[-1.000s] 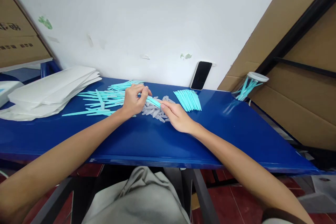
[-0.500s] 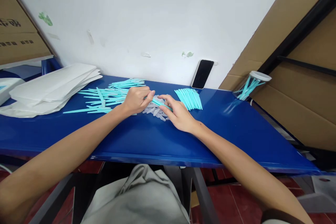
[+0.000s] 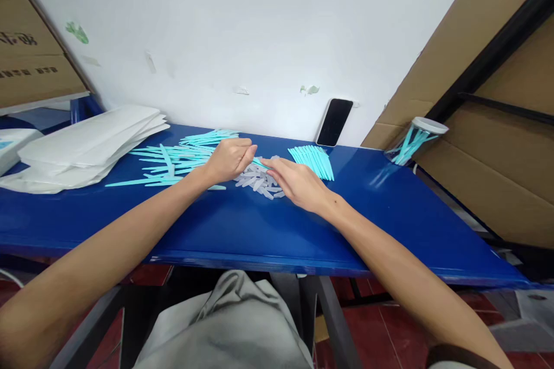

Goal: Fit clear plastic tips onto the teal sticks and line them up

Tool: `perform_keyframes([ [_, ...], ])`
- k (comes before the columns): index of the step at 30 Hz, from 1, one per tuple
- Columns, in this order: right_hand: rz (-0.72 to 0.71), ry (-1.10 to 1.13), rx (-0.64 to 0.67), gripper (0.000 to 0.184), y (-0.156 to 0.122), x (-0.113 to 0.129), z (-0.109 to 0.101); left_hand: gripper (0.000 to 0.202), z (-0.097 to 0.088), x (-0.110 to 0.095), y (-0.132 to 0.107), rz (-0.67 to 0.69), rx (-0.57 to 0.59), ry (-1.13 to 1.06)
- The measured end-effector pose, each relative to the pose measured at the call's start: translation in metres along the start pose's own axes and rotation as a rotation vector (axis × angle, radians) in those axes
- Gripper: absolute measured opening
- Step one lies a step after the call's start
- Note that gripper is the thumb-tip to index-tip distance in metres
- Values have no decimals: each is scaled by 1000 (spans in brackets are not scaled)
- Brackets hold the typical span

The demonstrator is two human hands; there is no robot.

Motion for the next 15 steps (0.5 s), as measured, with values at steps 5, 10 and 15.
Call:
perform_keyframes([
  [5, 2, -34, -30, 37, -5, -10, -19, 62, -16, 29, -1, -120, -65, -60],
  [10, 282, -260, -173, 37, -25, -73, -62, 60, -63, 102, -27, -433, -230, 80],
  [15, 449, -417, -81, 37, -36, -118, -57, 55, -28, 83, -25, -375, 81, 97],
])
Point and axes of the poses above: each hand's wrist, its own y-axis towards the middle knuckle, its own z-axis out of the palm, x = y × z, the point moved 10 cm from there along y, towards the middle knuckle, and after that the axes turned 5 degrees about -z, right-handed, at the moved point
